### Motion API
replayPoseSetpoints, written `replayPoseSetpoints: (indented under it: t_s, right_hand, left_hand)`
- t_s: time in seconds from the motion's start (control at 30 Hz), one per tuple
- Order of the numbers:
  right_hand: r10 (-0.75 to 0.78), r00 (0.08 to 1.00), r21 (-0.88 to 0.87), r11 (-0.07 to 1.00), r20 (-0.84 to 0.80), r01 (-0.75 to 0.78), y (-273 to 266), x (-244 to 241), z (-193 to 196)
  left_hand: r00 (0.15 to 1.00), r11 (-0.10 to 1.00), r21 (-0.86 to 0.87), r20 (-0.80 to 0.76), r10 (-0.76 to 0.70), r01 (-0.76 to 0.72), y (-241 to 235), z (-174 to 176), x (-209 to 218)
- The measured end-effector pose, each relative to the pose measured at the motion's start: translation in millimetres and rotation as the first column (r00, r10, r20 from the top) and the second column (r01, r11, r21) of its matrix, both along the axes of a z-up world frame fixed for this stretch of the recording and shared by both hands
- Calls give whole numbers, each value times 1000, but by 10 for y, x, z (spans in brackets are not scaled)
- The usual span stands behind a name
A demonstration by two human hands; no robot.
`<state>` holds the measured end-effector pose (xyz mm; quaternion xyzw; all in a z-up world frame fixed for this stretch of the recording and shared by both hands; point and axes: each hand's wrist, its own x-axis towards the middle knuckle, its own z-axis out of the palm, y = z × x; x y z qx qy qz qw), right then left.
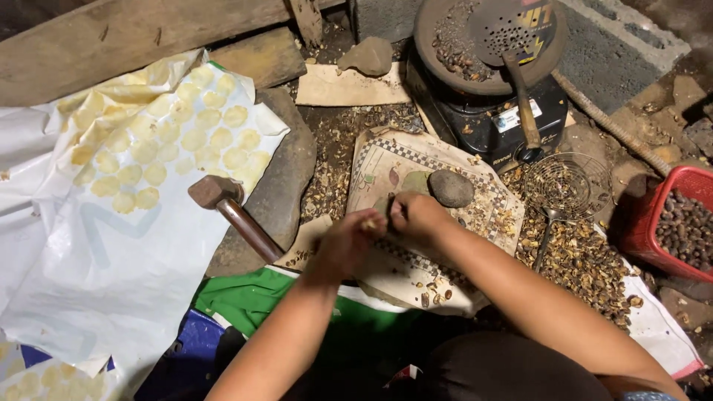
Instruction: The person cracks nuts using a stone on a patterned tile, then uses a hammer to flatten the nut pieces on a white sheet. They also stir nuts in a pan on a portable gas stove and transfer them into a red basket.
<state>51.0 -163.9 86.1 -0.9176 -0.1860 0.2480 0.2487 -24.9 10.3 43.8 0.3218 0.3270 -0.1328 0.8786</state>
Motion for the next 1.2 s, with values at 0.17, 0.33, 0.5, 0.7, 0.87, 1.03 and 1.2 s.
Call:
replayPoseSetpoints:
  t_s: [0.17,0.33,0.5,0.7,0.87,1.03,1.2]
  right_hand:
    - [199,963,102,970,183,-220,176,-242,1167]
    - [69,883,120,983,465,-140,-29,-69,2052]
    - [288,870,-10,951,401,-310,841,-303,2955]
    - [579,815,-319,774,8,-547,2356,-84,1099]
    - [274,961,-72,959,-17,-275,3120,-548,360]
    - [-163,987,44,986,11,163,3066,-706,118]
    - [-146,989,90,985,-11,147,3355,-411,1412]
  left_hand:
    - [969,903,-423,246,32,78,-135,-28,-83]
    - [976,969,-164,147,-159,182,589,945,341]
    - [952,784,618,197,-232,63,2151,2410,29]
    - [959,643,715,157,236,-275,3863,1601,-824]
    - [958,127,987,61,281,-101,4737,-314,-752]
    - [949,-484,821,215,-229,-303,4309,213,-735]
    - [934,-502,790,259,-246,-352,4449,-41,-668]
